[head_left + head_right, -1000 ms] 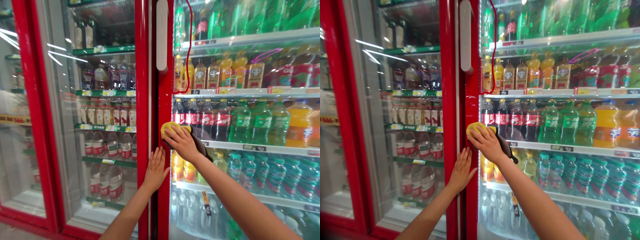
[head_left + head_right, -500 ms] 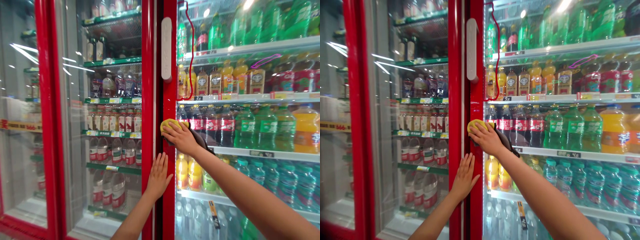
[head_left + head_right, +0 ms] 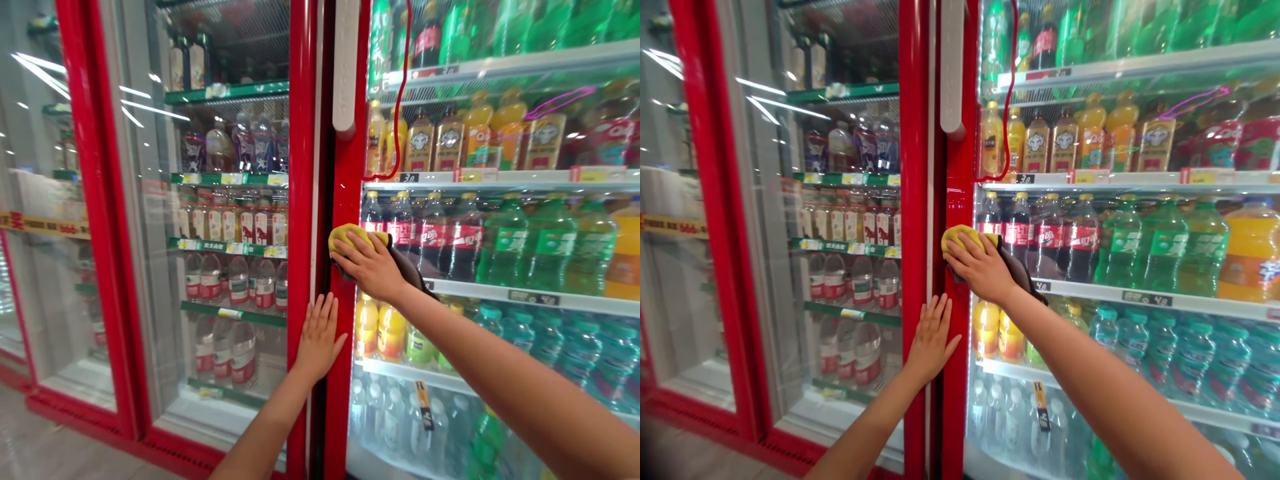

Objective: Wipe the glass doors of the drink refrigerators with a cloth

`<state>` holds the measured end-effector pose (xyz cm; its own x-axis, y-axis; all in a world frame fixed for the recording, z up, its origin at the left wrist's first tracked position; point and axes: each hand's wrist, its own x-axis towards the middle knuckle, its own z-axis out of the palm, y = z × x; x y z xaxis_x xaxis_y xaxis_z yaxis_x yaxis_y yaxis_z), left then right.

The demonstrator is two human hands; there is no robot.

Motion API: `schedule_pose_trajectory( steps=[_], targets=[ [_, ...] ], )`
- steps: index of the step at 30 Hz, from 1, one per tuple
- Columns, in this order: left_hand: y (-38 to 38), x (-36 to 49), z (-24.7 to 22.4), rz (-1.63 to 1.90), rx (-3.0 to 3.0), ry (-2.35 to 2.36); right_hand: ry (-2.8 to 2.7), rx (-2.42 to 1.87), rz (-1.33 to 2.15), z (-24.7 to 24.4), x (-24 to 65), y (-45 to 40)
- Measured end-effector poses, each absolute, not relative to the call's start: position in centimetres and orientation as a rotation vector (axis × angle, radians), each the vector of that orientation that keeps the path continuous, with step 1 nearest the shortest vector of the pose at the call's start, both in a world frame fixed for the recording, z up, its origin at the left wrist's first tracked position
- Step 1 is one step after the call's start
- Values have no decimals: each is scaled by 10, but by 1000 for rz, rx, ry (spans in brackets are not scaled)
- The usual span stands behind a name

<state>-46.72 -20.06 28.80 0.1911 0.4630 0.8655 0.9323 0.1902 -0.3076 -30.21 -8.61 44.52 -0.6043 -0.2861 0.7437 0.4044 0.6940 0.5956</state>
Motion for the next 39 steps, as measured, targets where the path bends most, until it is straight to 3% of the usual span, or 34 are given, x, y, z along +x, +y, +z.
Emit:
schedule_pose_trajectory(
  steps=[10, 17, 22, 27, 39],
  targets=[
    [-219, -471, 253, -572, -1428, -1517, -2156, 119, -1014, 343, -288, -92],
    [-230, -468, 202, -488, -1421, -1560, -2182, 233, -1024, 279, -294, -93],
    [-236, -471, 181, -456, -1382, -1597, -2226, 311, -1002, 263, -295, -94],
    [-224, -469, 216, -541, -1340, -1528, -2193, 269, -989, 315, -297, -92],
    [-164, -445, 396, -818, -1277, -1286, -1929, -139, -979, 546, -305, -91]
  ],
)
